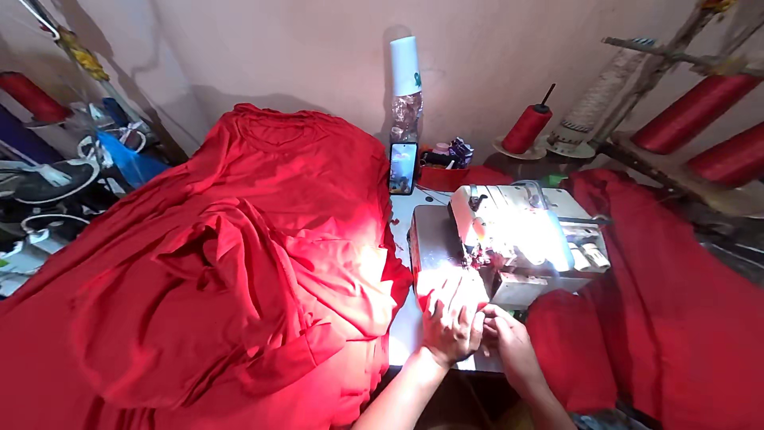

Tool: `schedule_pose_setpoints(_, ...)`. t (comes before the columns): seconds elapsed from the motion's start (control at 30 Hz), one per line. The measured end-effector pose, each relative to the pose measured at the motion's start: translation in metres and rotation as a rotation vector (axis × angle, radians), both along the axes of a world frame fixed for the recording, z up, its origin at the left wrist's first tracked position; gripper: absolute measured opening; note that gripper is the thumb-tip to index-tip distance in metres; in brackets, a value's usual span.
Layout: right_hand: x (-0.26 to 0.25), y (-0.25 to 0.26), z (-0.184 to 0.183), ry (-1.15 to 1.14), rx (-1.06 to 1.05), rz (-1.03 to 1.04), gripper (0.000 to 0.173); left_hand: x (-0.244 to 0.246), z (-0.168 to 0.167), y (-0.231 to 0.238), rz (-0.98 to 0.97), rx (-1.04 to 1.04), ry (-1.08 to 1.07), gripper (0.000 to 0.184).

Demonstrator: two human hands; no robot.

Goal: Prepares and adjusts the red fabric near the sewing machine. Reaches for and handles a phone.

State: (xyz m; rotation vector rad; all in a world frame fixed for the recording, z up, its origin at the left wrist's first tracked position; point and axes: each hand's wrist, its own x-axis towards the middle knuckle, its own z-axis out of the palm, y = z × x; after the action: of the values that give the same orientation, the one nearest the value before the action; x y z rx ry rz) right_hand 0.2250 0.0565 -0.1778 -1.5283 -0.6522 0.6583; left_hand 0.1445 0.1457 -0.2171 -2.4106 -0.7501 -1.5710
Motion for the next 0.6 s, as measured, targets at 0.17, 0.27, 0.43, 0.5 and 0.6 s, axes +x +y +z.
schedule_pose_setpoints(0.17, -0.006, -0.006, 0.007, 0.219, 0.017, 0.030, 0.023, -0.001, 0.001, -0.001, -0.009, -0.028, 0.019, 0.038)
schedule_pose_setpoints(0.27, -0.008, -0.007, -0.001, 0.098, 0.115, -0.007, 0.015, -0.002, 0.004, -0.001, -0.025, -0.042, 0.011, 0.043)
schedule_pose_setpoints(0.43, -0.011, -0.002, -0.009, -0.052, 0.227, -0.091, 0.018, -0.004, 0.007, -0.001, -0.052, -0.035, -0.011, 0.056)
schedule_pose_setpoints(0.5, -0.011, 0.001, -0.014, -0.106, 0.270, -0.120, 0.017, -0.002, 0.007, 0.000, -0.062, -0.023, -0.038, 0.053)
schedule_pose_setpoints(0.6, -0.016, 0.001, -0.019, -0.159, 0.289, -0.144, 0.017, -0.002, 0.004, 0.001, -0.058, -0.010, -0.057, 0.047)
